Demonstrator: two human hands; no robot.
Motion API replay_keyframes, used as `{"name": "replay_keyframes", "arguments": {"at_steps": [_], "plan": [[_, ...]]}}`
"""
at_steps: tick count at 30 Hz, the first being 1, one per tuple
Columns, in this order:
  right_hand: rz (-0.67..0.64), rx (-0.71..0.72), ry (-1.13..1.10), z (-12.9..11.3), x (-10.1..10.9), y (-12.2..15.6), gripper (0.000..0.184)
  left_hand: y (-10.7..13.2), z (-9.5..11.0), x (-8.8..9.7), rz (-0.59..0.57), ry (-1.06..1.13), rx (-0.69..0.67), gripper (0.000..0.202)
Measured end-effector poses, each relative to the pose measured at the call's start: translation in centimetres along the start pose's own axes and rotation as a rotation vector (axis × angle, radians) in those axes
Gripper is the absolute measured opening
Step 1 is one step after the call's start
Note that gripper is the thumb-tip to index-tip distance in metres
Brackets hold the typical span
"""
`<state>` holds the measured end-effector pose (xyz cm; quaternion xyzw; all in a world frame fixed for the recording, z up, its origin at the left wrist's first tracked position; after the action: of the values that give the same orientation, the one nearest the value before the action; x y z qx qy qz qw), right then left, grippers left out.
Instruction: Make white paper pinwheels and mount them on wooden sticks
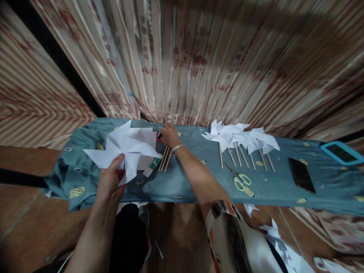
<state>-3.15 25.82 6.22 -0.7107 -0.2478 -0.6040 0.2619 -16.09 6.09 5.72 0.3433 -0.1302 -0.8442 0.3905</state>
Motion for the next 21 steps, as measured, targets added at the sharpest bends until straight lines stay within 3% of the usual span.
{"name": "replay_keyframes", "arguments": {"at_steps": [14,21], "plan": [[-0.004,0.003,-0.006,0.05,-0.43,-0.38,0.031,0.38,-0.57,-0.07,-0.013,-0.004,0.035,0.018],[0.087,-0.021,-0.018,-0.12,0.0,0.51,0.031,0.3,-0.63,-0.21,-0.034,0.005,0.01,0.024]]}}
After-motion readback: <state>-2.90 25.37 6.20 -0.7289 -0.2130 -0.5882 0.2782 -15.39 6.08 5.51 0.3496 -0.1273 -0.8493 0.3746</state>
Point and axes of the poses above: each hand's wrist, its own y-axis away from the middle knuckle, its own x-axis out of the back of the hand, z = x × y, the point moved 7 cm from there along -y, towards the middle knuckle, and after that the axes turned 9 degrees about x, right-handed, at the moved point
